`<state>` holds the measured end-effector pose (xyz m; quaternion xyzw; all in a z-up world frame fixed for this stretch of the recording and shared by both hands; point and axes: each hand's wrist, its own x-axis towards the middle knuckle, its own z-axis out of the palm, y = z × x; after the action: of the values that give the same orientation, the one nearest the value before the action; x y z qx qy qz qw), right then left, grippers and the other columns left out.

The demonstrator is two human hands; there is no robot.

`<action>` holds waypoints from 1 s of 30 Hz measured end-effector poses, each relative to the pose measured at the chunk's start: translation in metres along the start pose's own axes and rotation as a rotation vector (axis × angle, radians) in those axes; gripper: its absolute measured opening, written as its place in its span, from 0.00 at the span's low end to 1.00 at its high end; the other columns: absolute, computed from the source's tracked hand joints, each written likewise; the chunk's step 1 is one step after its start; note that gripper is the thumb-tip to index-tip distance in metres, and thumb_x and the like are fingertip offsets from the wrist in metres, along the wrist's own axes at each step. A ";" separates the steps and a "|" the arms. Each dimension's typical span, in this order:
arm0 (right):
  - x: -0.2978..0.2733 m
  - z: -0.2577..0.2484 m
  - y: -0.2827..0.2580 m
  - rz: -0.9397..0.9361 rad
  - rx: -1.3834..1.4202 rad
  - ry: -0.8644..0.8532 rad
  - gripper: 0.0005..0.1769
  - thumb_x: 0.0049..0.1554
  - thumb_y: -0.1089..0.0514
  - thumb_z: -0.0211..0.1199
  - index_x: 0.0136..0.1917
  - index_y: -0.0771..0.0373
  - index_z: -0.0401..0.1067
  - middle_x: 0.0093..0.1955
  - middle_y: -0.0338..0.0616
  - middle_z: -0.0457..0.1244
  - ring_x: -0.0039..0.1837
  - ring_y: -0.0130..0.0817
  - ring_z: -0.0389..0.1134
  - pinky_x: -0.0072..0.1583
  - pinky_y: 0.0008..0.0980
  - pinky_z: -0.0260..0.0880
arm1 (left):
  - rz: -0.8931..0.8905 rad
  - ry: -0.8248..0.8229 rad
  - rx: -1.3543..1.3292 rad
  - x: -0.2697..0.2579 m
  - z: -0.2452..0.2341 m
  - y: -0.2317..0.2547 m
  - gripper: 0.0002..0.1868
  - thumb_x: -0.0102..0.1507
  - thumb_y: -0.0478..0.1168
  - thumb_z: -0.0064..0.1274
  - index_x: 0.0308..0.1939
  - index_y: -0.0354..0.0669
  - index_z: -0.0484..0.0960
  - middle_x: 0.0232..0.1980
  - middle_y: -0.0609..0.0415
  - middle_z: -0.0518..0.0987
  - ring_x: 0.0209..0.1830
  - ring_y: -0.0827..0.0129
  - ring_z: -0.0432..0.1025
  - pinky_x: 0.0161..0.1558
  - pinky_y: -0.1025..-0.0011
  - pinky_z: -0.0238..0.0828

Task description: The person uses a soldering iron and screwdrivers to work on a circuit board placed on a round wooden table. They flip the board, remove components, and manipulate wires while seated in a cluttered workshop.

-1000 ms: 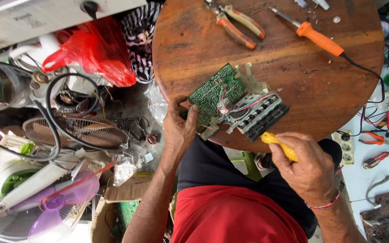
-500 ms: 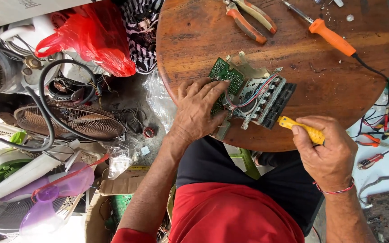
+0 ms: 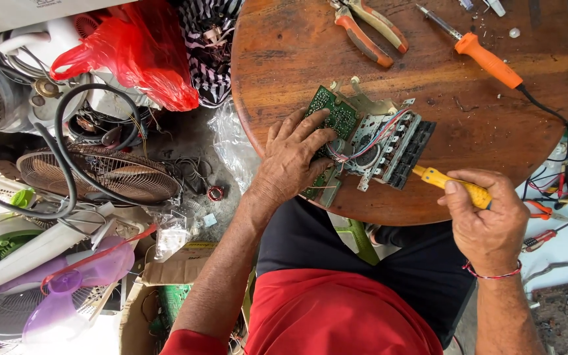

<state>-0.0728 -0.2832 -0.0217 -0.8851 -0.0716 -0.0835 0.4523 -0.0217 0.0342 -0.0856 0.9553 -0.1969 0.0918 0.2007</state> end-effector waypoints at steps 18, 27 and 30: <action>0.050 0.026 0.082 -0.498 -0.452 0.055 0.11 0.61 0.61 0.67 0.58 0.60 0.78 0.59 0.46 0.68 0.58 0.47 0.72 0.59 0.43 0.76 | -0.093 0.166 -0.242 -0.007 -0.003 -0.001 0.07 0.69 0.47 0.54 0.51 0.65 0.80 0.56 0.59 0.79 0.50 0.51 0.80 0.47 0.58 0.80; 0.234 0.057 -0.008 -0.515 -0.372 -0.244 0.16 0.72 0.63 0.61 0.68 0.78 0.73 0.61 0.65 0.69 0.58 0.54 0.70 0.57 0.50 0.72 | -0.155 0.292 -0.221 -0.011 0.001 0.017 0.09 0.71 0.47 0.52 0.52 0.52 0.80 0.46 0.58 0.83 0.42 0.62 0.80 0.38 0.63 0.75; 0.276 0.096 -0.015 -0.145 -0.636 -0.658 0.36 0.66 0.44 0.59 0.80 0.62 0.57 0.75 0.72 0.53 0.75 0.68 0.54 0.73 0.58 0.52 | -0.331 0.408 -0.472 -0.025 -0.002 0.027 0.17 0.69 0.41 0.56 0.59 0.45 0.73 0.52 0.49 0.71 0.41 0.65 0.72 0.33 0.68 0.79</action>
<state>0.2017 -0.1823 -0.0064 -0.9521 -0.2436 0.1525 0.1044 -0.0559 0.0208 -0.0810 0.8634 -0.0113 0.1989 0.4634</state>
